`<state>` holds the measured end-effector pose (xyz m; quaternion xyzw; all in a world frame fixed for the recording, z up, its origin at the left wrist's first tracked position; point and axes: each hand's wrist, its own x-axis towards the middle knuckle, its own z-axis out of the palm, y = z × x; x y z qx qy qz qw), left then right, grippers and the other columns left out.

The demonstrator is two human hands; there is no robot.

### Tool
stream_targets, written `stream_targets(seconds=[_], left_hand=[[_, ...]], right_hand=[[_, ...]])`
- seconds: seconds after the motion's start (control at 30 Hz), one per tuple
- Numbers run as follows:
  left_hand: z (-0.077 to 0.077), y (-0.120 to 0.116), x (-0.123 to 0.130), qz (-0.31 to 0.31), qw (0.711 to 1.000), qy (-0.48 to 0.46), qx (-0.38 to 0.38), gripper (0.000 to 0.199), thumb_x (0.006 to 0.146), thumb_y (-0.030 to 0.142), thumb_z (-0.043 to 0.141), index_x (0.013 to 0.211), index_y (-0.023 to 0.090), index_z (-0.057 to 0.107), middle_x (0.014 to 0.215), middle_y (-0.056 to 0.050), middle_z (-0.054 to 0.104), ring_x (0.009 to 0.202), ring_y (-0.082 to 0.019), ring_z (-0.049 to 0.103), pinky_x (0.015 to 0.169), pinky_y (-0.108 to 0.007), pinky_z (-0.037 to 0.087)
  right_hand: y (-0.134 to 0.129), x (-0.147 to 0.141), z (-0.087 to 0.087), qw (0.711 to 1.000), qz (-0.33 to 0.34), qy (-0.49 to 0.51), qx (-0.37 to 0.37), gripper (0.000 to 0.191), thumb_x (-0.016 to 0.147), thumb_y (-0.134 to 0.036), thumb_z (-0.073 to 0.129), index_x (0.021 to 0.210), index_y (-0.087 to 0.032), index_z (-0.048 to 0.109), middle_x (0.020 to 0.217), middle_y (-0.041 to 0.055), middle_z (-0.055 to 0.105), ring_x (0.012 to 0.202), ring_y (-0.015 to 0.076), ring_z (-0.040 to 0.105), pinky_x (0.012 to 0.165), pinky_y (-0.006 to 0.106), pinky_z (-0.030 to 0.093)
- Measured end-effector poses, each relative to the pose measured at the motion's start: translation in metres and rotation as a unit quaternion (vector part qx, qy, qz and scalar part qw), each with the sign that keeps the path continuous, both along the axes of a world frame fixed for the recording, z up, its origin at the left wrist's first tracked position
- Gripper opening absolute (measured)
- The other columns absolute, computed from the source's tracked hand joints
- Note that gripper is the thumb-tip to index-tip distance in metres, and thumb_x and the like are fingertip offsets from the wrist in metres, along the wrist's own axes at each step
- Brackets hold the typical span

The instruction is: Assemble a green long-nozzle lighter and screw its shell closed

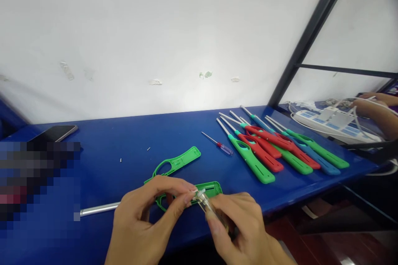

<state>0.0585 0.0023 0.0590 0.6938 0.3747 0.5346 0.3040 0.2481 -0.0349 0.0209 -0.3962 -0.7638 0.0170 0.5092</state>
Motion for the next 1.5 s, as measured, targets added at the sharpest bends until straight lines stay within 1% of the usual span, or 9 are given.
stream_targets(seconds=[0.2, 0.33, 0.47, 0.63, 0.77, 0.97, 1.13, 1.3, 1.5], left_hand=[[-0.002, 0.001, -0.001, -0.004, 1.0, 0.005, 0.01, 0.017, 0.093, 0.018, 0.076, 0.09, 0.034, 0.081, 0.085, 0.009, 0.081, 0.076, -0.01, 0.078, 0.072, -0.012, 0.062], [-0.003, 0.001, -0.001, -0.013, 0.999, -0.001, 0.031, 0.018, 0.096, 0.017, 0.073, 0.097, 0.033, 0.08, 0.091, 0.007, 0.078, 0.079, -0.009, 0.074, 0.072, -0.013, 0.061], [-0.004, 0.001, -0.002, -0.016, 1.0, 0.003, 0.022, 0.017, 0.095, 0.017, 0.073, 0.098, 0.033, 0.08, 0.093, 0.006, 0.076, 0.083, -0.009, 0.074, 0.073, -0.011, 0.061], [-0.001, 0.002, -0.001, -0.017, 1.0, -0.007, 0.013, 0.016, 0.093, 0.018, 0.073, 0.092, 0.033, 0.08, 0.09, 0.005, 0.076, 0.081, -0.008, 0.074, 0.073, -0.008, 0.06], [0.003, 0.003, 0.001, -0.007, 1.0, 0.0, 0.012, 0.015, 0.094, 0.021, 0.073, 0.089, 0.032, 0.081, 0.09, 0.004, 0.076, 0.082, -0.008, 0.075, 0.074, -0.007, 0.059], [0.005, 0.002, 0.001, 0.013, 0.999, -0.015, -0.028, 0.013, 0.093, 0.026, 0.076, 0.1, 0.034, 0.083, 0.087, 0.005, 0.08, 0.078, -0.011, 0.078, 0.073, -0.01, 0.062], [0.007, 0.003, 0.002, 0.006, 1.0, -0.006, -0.026, 0.01, 0.091, 0.026, 0.077, 0.086, 0.032, 0.084, 0.083, 0.005, 0.079, 0.075, -0.01, 0.076, 0.069, -0.007, 0.059], [0.008, 0.004, 0.001, -0.008, 0.999, -0.007, -0.042, 0.014, 0.095, 0.029, 0.073, 0.089, 0.031, 0.085, 0.091, 0.001, 0.085, 0.086, -0.015, 0.083, 0.077, -0.014, 0.064], [0.014, 0.004, 0.001, -0.001, 0.999, -0.014, -0.039, 0.012, 0.092, 0.028, 0.075, 0.085, 0.028, 0.084, 0.077, 0.001, 0.081, 0.066, -0.014, 0.079, 0.063, -0.013, 0.063]], right_hand=[[0.0, 0.0, -0.003, 1.0, -0.007, 0.004, -0.01, 0.015, 0.096, -0.01, 0.05, 0.092, -0.023, 0.056, 0.062, -0.0122, 0.053, 0.046, 0.0049, 0.048, 0.055, 0.024, 0.035], [0.0, 0.0, -0.004, 1.0, -0.003, -0.003, -0.004, 0.015, 0.095, -0.01, 0.051, 0.09, -0.023, 0.055, 0.063, -0.012, 0.055, 0.047, 0.005, 0.048, 0.055, 0.025, 0.035], [0.0, 0.0, -0.005, 1.0, -0.004, -0.001, -0.004, 0.016, 0.095, -0.009, 0.051, 0.09, -0.023, 0.055, 0.063, -0.0117, 0.055, 0.047, 0.0053, 0.049, 0.056, 0.025, 0.036], [0.0, -0.002, -0.004, 1.0, -0.005, -0.001, -0.003, 0.015, 0.095, -0.01, 0.051, 0.089, -0.023, 0.054, 0.062, -0.0117, 0.054, 0.046, 0.005, 0.047, 0.054, 0.024, 0.036], [0.001, -0.003, -0.005, 1.0, -0.009, 0.001, 0.013, 0.014, 0.096, -0.011, 0.052, 0.089, -0.023, 0.057, 0.062, -0.0105, 0.057, 0.046, 0.0059, 0.051, 0.055, 0.024, 0.039], [0.001, -0.002, -0.003, 1.0, -0.003, 0.009, 0.017, 0.014, 0.099, -0.013, 0.053, 0.093, -0.022, 0.063, 0.06, -0.0097, 0.057, 0.044, 0.0066, 0.052, 0.054, 0.023, 0.041], [0.001, -0.002, -0.001, 1.0, -0.013, 0.008, 0.014, 0.015, 0.097, -0.012, 0.054, 0.093, -0.022, 0.064, 0.059, -0.0097, 0.057, 0.042, 0.0072, 0.051, 0.054, 0.023, 0.042], [0.0, -0.002, -0.003, 1.0, -0.019, 0.003, 0.012, 0.013, 0.095, -0.011, 0.056, 0.09, -0.022, 0.063, 0.06, -0.0079, 0.062, 0.044, 0.0088, 0.056, 0.056, 0.024, 0.045], [0.001, -0.002, -0.003, 1.0, -0.021, 0.0, 0.009, 0.018, 0.095, -0.012, 0.056, 0.083, -0.023, 0.059, 0.058, -0.0065, 0.062, 0.043, 0.0101, 0.057, 0.055, 0.025, 0.046]])
